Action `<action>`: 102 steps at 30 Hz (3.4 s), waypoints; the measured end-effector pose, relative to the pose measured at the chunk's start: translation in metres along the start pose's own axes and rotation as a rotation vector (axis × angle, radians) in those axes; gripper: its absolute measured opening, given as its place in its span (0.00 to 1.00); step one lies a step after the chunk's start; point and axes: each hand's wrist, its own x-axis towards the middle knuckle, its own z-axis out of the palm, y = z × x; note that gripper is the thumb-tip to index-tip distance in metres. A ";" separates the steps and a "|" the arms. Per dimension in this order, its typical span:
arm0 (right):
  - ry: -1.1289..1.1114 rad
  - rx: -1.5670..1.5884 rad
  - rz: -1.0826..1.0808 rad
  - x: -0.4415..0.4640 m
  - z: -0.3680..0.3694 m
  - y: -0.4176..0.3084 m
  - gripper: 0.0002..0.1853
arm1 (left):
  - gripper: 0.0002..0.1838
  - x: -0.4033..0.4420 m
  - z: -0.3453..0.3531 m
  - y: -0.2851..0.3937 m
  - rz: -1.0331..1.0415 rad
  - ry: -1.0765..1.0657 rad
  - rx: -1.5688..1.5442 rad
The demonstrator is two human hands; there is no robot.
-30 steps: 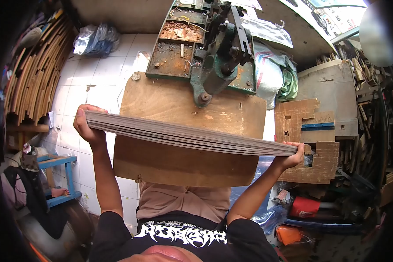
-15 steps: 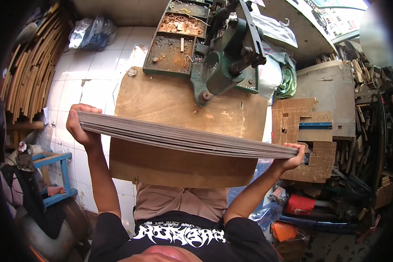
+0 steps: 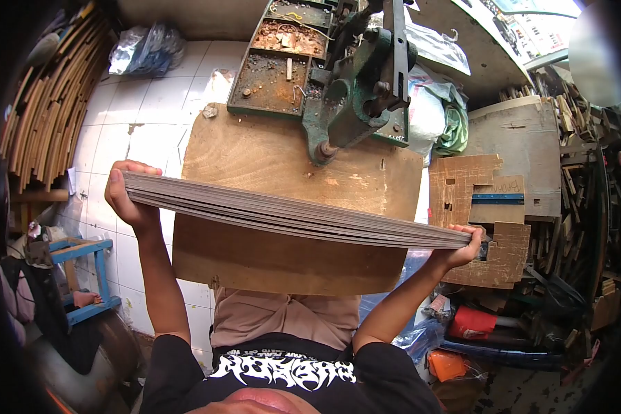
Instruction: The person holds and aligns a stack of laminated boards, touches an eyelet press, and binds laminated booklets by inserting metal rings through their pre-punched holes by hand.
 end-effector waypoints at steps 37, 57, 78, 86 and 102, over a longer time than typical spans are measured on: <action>0.005 -0.001 -0.019 -0.004 0.005 -0.003 0.19 | 0.21 0.001 -0.001 -0.002 0.008 0.000 -0.005; 0.002 0.005 -0.018 -0.005 0.008 -0.004 0.17 | 0.23 0.002 -0.001 -0.001 0.044 0.002 0.077; -0.027 0.005 -0.004 -0.005 0.008 -0.004 0.18 | 0.23 0.002 -0.004 0.001 0.046 -0.024 0.097; -0.037 0.009 -0.018 -0.004 0.007 -0.003 0.18 | 0.23 0.002 -0.004 0.001 0.036 -0.024 0.079; -0.032 -0.005 -0.025 -0.009 0.011 -0.007 0.18 | 0.23 0.002 -0.004 0.001 0.045 -0.038 0.103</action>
